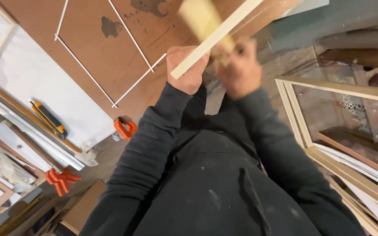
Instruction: The recorder is sanding the edges of a wooden frame using a sanding block.
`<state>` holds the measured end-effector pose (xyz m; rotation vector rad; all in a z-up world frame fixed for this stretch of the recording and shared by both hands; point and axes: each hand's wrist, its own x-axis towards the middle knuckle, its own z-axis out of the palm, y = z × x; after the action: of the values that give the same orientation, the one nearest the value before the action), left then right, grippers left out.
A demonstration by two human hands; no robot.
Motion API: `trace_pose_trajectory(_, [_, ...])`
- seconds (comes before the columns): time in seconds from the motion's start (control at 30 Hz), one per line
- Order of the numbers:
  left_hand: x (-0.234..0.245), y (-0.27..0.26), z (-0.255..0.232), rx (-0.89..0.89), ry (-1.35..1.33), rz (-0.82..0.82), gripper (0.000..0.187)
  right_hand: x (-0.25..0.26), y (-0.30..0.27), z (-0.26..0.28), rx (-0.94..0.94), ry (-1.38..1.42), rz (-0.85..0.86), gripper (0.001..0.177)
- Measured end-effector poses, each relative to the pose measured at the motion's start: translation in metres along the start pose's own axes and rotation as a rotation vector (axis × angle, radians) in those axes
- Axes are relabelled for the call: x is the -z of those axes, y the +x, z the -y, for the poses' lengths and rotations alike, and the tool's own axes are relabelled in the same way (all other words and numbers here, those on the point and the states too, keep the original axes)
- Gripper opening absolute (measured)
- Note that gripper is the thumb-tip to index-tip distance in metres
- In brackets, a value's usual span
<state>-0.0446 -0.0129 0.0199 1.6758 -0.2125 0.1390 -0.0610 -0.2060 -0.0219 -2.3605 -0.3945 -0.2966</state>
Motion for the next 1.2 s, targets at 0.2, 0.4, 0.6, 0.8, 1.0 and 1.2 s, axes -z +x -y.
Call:
trace_pose_trajectory(0.2, [0.004,0.001,0.006,-0.046,0.080,-0.052,0.016,0.032,-0.008,-0.038,-0.086,-0.101,0.116,0.037])
trace_pose_trajectory(0.4, [0.001,0.003,-0.002,0.035,-0.017,-0.010,0.016,-0.007,0.011,-0.019,-0.086,-0.162,0.003,0.039])
trace_pose_trajectory(0.6, [0.005,0.007,0.002,-0.027,0.053,-0.029,0.012,0.027,0.002,-0.037,-0.026,-0.178,0.181,0.045])
trace_pose_trajectory(0.8, [-0.001,0.001,0.003,0.060,-0.013,-0.020,0.018,-0.001,0.018,-0.025,-0.143,-0.141,-0.017,0.047])
trace_pose_trajectory(1.0, [0.004,0.005,0.007,-0.009,0.029,-0.001,0.016,0.034,0.000,-0.021,-0.011,-0.093,0.188,0.051])
trace_pose_trajectory(1.2, [0.001,0.002,0.004,0.090,-0.067,0.000,0.014,0.013,0.027,-0.022,-0.125,-0.187,-0.009,0.046])
